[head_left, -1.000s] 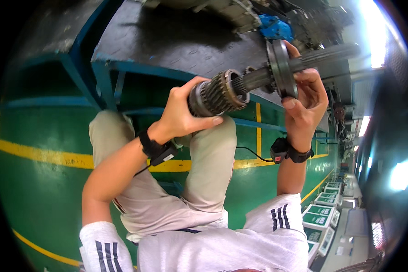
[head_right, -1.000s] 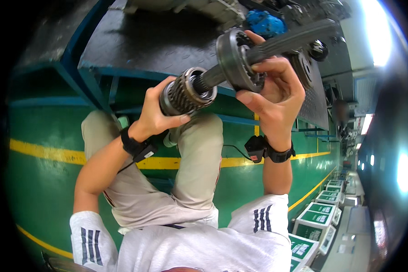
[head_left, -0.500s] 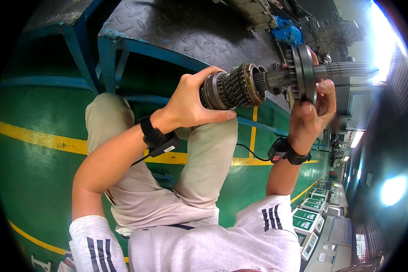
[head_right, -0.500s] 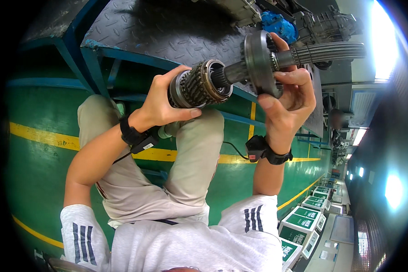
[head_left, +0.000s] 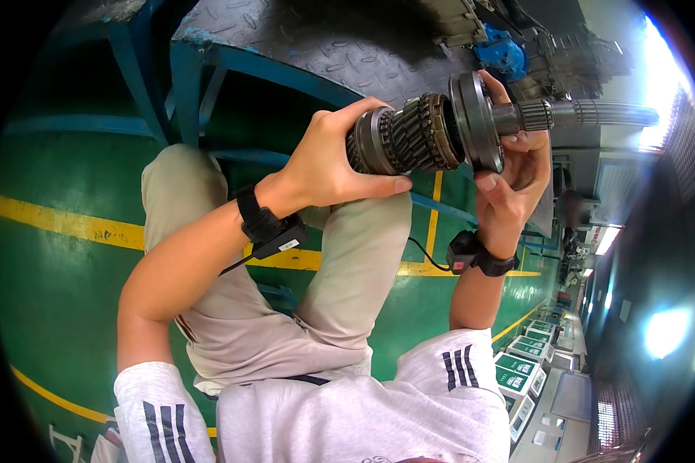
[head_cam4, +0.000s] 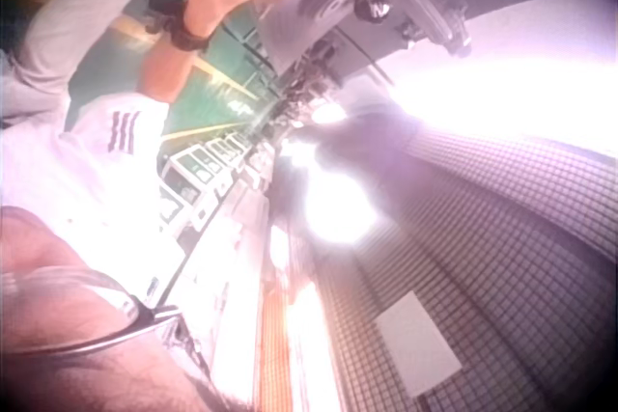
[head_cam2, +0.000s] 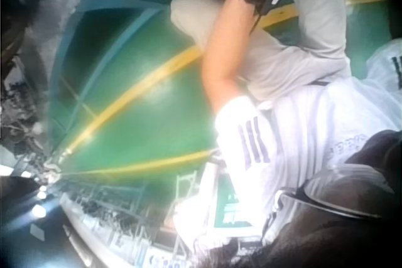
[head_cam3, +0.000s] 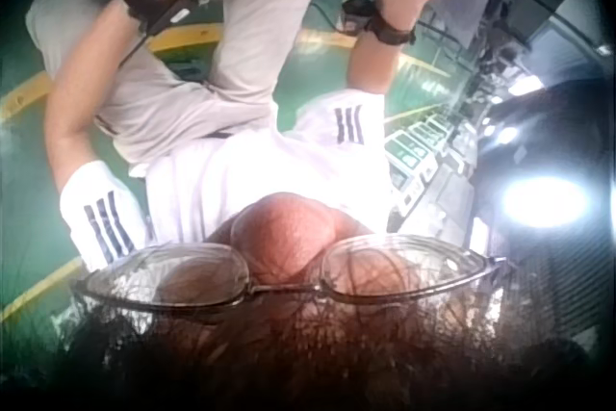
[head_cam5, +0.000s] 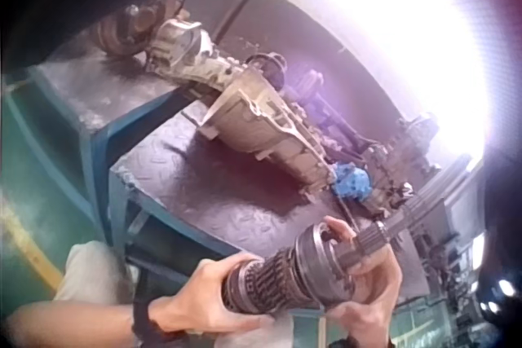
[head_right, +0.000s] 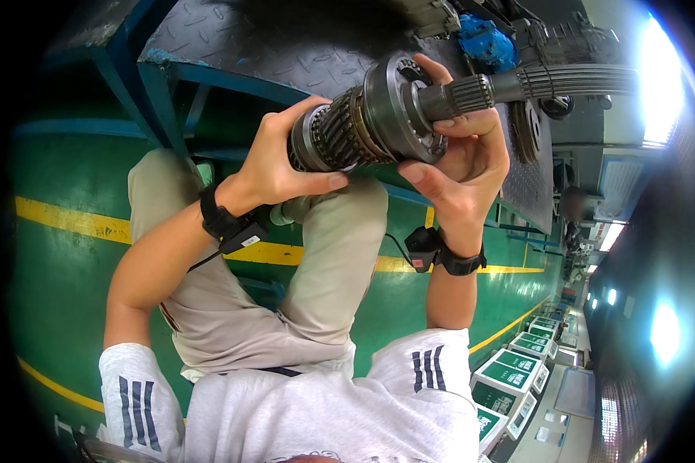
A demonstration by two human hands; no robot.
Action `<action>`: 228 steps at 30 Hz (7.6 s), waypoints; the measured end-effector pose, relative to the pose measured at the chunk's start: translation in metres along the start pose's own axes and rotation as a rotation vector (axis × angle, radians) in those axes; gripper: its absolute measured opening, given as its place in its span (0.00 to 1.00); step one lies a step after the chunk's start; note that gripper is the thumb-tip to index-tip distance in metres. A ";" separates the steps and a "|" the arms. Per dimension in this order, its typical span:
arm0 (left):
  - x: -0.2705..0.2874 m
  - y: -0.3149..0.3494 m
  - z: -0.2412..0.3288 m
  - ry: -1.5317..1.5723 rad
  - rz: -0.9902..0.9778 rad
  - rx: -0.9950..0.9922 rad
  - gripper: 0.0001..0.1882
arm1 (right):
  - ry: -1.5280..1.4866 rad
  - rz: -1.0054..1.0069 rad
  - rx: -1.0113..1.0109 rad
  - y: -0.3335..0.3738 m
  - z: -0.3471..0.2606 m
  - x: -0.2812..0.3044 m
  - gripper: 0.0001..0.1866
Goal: The person assembles gears onto a transmission shaft, fits the shaft assembly into a gearbox casing, and handles a timing chain by hand while working at a workbench.
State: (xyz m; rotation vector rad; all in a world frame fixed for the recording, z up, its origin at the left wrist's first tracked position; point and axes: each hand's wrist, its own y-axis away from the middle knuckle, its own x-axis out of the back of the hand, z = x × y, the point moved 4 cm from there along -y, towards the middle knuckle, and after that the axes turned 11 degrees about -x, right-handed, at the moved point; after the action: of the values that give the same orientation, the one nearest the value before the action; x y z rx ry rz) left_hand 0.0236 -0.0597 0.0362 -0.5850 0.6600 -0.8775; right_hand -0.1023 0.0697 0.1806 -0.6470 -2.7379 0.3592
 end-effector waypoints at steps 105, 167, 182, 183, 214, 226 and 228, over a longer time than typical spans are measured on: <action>0.003 0.025 -0.023 0.176 0.079 0.214 0.44 | 1.132 0.349 -0.464 -0.062 0.116 0.228 0.17; -0.022 0.002 -0.003 0.115 0.007 0.093 0.47 | 1.062 0.335 -0.637 -0.055 0.081 0.226 0.27; -0.030 -0.002 -0.007 0.116 0.004 0.098 0.44 | 1.321 0.447 -0.421 -0.074 0.109 0.230 0.18; -0.028 -0.002 -0.008 0.111 0.016 0.096 0.44 | 1.254 0.451 -0.343 -0.072 0.094 0.226 0.19; -0.039 0.013 -0.036 0.187 -0.083 0.165 0.43 | 0.476 0.264 0.055 -0.024 -0.158 0.065 0.23; -0.044 0.014 -0.032 0.222 -0.066 0.162 0.43 | 0.465 0.139 0.059 -0.018 -0.144 0.067 0.32; -0.043 0.014 -0.032 0.215 -0.065 0.167 0.43 | 0.468 0.158 0.011 -0.013 -0.140 0.058 0.29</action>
State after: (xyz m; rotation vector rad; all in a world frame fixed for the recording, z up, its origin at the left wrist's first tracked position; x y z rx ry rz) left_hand -0.0127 -0.0220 0.0173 -0.3665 0.7555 -1.0553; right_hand -0.1079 0.1091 0.3274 -0.8292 -2.2468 0.2225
